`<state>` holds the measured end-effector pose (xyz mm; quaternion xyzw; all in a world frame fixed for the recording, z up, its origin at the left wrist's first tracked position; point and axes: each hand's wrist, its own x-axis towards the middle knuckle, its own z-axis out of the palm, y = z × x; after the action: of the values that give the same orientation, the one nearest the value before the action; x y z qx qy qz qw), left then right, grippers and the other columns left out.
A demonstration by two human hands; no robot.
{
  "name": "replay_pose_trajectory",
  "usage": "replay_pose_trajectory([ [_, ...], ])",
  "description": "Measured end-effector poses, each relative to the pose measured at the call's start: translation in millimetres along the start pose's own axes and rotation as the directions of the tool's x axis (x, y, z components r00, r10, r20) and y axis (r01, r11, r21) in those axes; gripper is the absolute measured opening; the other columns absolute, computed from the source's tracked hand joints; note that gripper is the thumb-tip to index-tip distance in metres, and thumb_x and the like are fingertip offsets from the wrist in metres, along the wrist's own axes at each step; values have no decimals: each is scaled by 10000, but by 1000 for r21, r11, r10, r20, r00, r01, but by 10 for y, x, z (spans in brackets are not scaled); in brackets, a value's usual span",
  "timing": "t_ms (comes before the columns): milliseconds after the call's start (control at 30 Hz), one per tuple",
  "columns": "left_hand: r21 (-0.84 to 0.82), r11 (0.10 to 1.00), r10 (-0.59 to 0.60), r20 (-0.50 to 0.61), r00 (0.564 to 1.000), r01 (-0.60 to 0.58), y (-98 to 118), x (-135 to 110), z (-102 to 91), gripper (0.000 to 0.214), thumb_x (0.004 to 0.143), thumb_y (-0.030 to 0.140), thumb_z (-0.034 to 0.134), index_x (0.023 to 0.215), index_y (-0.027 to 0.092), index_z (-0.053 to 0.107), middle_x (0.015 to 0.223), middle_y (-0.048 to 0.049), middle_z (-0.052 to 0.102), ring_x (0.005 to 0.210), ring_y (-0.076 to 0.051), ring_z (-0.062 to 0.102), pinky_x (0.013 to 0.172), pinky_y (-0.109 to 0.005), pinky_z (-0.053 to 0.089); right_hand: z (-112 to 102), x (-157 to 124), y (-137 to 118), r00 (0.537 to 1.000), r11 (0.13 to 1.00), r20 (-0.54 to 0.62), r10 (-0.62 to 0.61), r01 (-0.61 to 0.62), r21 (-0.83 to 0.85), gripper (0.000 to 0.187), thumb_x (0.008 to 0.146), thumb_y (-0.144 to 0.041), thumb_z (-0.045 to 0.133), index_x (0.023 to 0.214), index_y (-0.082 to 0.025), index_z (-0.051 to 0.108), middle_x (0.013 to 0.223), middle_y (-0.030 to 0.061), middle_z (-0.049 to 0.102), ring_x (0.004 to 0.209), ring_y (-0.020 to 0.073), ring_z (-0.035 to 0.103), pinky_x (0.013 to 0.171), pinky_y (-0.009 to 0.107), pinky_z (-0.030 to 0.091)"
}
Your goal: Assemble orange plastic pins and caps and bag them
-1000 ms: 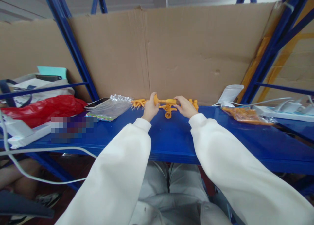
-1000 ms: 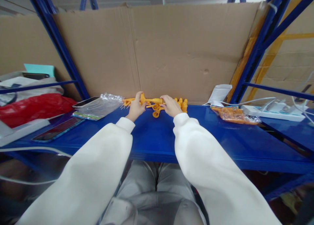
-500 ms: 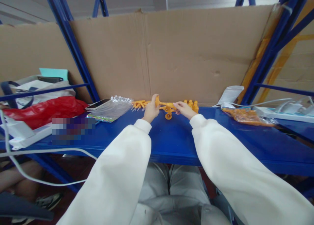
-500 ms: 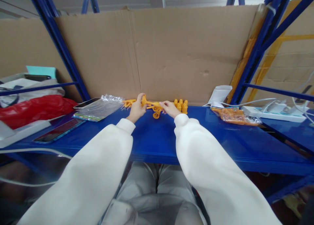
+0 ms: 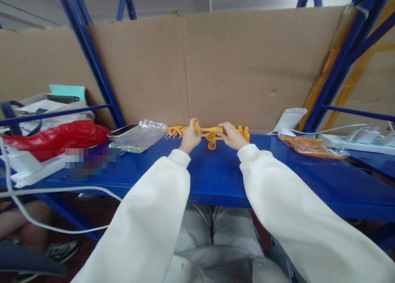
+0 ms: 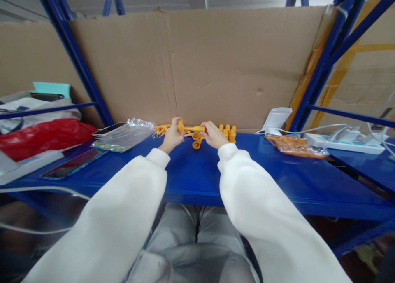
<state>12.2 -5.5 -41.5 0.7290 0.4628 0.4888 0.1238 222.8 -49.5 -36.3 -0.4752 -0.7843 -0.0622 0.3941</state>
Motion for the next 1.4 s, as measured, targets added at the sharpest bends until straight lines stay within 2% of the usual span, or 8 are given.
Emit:
replay_pose_trajectory([
  [200,-61,992,-112,51,992,115,100,-18,-11,553,855,108,648,1362,232,465,782,18,653,640,-173,711,715,-303,618,-105,8,-6,987,961,11,-159,158,-226,288,958,-155,505,1225,-224,588,1267,154,633,1166,297,629,992,492,531],
  [400,-143,917,-369,47,928,371,-2,38,-136,500,891,69,622,1334,226,452,761,40,627,451,-108,627,500,-208,549,-247,-7,199,985,959,-128,-116,77,-273,365,909,-98,476,1230,-234,584,1327,156,616,1246,298,604,1016,488,538],
  [667,5,936,-351,105,930,352,-187,44,-100,251,914,94,548,1150,150,611,475,48,543,440,-204,654,463,-265,540,-249,-67,317,981,995,-188,56,-70,-69,343,803,-93,518,1106,-249,547,1221,124,605,1159,287,631,1044,510,507],
  [933,82,958,-283,120,952,274,-269,66,-72,201,871,110,580,1057,150,644,564,-1,648,405,-147,608,428,-196,475,-226,-53,383,952,984,-267,151,-171,-53,290,740,-106,566,978,-254,492,1148,105,567,1079,270,600,985,459,507],
  [1033,115,957,-279,105,955,267,-253,60,-89,168,881,117,568,1025,153,645,665,-36,700,431,-152,622,451,-221,493,-247,-44,461,895,964,-389,220,-260,-54,244,749,-158,599,959,-230,498,1155,130,567,1130,290,571,998,462,490],
  [1167,131,957,-271,91,958,259,-229,46,-110,134,884,125,574,990,163,647,736,-52,724,445,-156,622,521,-265,532,-305,-58,588,745,877,-518,420,-479,22,188,782,-224,630,941,-208,534,1157,150,599,1179,301,562,1028,468,476],
  [1333,117,967,-234,63,970,226,-254,42,-121,115,877,105,584,941,184,639,692,-23,692,466,-152,614,600,-283,551,-383,-191,694,526,638,-449,722,-758,137,209,794,-225,677,977,-192,581,1142,163,691,1163,311,641,1028,435,501],
  [1400,101,973,-213,38,976,209,-272,47,-118,124,868,93,586,932,187,636,703,-18,696,488,-153,627,625,-287,558,-400,-259,737,475,566,-403,782,-812,142,249,767,-201,710,989,-192,596,1163,177,713,1172,326,660,1020,428,514],
])
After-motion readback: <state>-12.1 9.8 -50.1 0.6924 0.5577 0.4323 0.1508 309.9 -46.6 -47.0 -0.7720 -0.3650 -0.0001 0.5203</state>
